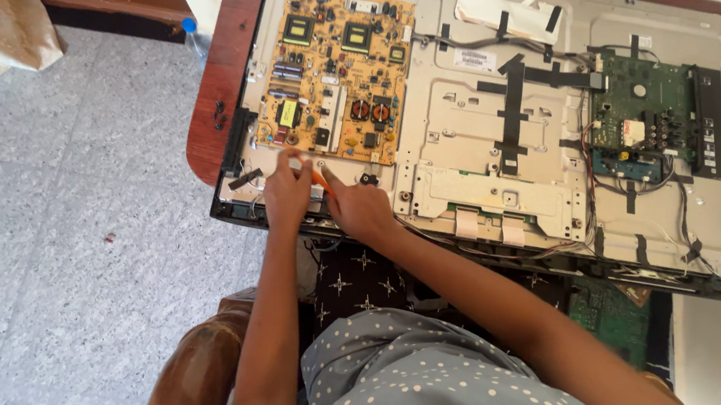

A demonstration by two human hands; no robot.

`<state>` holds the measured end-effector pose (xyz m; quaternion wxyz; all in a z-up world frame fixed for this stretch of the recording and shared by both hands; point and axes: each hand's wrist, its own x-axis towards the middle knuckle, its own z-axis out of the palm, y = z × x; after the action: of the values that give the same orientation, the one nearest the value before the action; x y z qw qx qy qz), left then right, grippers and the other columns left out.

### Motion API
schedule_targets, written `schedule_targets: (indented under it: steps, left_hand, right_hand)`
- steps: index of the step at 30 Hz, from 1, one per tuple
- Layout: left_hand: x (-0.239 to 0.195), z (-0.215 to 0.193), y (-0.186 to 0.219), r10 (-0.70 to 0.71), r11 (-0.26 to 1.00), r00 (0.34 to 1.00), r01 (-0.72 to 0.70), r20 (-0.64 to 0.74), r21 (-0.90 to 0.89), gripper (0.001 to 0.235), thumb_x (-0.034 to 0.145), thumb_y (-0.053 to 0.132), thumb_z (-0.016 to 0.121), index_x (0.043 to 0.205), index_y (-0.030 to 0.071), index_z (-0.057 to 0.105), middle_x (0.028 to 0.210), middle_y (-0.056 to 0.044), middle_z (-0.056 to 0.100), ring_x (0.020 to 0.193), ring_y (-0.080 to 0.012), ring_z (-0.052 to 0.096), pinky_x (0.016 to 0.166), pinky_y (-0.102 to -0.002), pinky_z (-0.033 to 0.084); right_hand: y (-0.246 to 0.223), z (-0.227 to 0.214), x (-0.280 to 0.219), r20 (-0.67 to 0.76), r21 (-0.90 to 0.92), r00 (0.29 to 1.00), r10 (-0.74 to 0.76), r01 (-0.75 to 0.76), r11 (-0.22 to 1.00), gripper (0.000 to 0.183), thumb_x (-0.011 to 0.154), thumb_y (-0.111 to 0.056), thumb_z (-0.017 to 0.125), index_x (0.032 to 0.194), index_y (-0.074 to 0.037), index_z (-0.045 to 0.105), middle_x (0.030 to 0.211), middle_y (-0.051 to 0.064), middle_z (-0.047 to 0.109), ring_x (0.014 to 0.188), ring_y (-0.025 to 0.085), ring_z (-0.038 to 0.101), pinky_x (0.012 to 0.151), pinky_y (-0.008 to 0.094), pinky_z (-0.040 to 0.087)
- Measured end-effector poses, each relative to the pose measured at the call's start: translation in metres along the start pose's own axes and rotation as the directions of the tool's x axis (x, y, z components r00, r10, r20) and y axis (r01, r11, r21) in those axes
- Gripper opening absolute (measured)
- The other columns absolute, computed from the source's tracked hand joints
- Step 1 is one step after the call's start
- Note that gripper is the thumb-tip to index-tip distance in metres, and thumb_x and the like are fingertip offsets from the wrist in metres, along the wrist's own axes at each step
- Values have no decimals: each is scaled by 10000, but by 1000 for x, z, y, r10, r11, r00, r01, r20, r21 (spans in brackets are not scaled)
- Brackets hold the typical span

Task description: The person uses an orange plastic tool to point at and probe various components on a disassembled television circuit board. They move the tool across capacitors, transformers, and connectors while stabilizing the board with their other hand.

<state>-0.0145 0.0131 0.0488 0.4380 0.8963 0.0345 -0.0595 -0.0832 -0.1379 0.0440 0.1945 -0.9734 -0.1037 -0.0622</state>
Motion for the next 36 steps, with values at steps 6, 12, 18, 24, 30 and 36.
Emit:
schedule_targets:
  steps: [6,12,18,24,30,36]
  left_hand:
    - [-2,0,4,-181,977,983,184,30,-113,698,946,160,557,1580,142,266,1071,-125,749,835,-337,758,766,-439,597]
    - [47,-20,-54,141,955,984,-107,-106,277,611,956,74,522,1552,156,412,1084,-153,762,948,-340,752,825,-463,585]
    - [68,-29,-71,-3,924,1000,14,-30,382,328,1040,270,562,1327,120,512,987,-249,718,948,-450,697,808,-550,528]
    - [110,-29,-65,77,931,995,-49,-63,361,226,1037,333,610,1157,141,610,967,-194,735,951,-422,695,782,-547,529]
    - [113,-41,-73,14,928,987,46,-157,370,186,952,341,708,1030,172,705,953,-116,753,934,-354,713,773,-510,532]
    - [103,-46,-70,-2,944,971,82,-241,321,169,937,338,739,1000,181,747,933,-96,761,900,-322,712,743,-474,535]
  right_hand:
    - [-25,0,5,66,281,997,26,-44,959,773,1019,-374,573,1612,-13,233,970,196,702,719,338,687,629,466,562]
    - [17,-46,-31,124,464,986,115,-160,871,718,992,-281,609,1613,-154,272,1379,179,578,777,244,726,831,440,581]
    - [85,-86,-92,-66,450,923,380,-312,836,636,970,-143,666,1556,-146,418,1274,97,640,731,156,665,641,315,573]
    - [115,-84,-135,-177,377,910,375,-289,880,599,981,-65,636,1548,-121,451,1232,98,626,712,148,619,645,318,542]
    - [123,-75,-139,-188,376,896,402,-313,872,568,987,-61,634,1531,-120,483,1225,100,628,717,160,609,667,324,531]
    - [125,-71,-137,-202,381,899,389,-294,877,538,986,-70,628,1507,-132,511,1220,108,612,726,161,616,676,325,535]
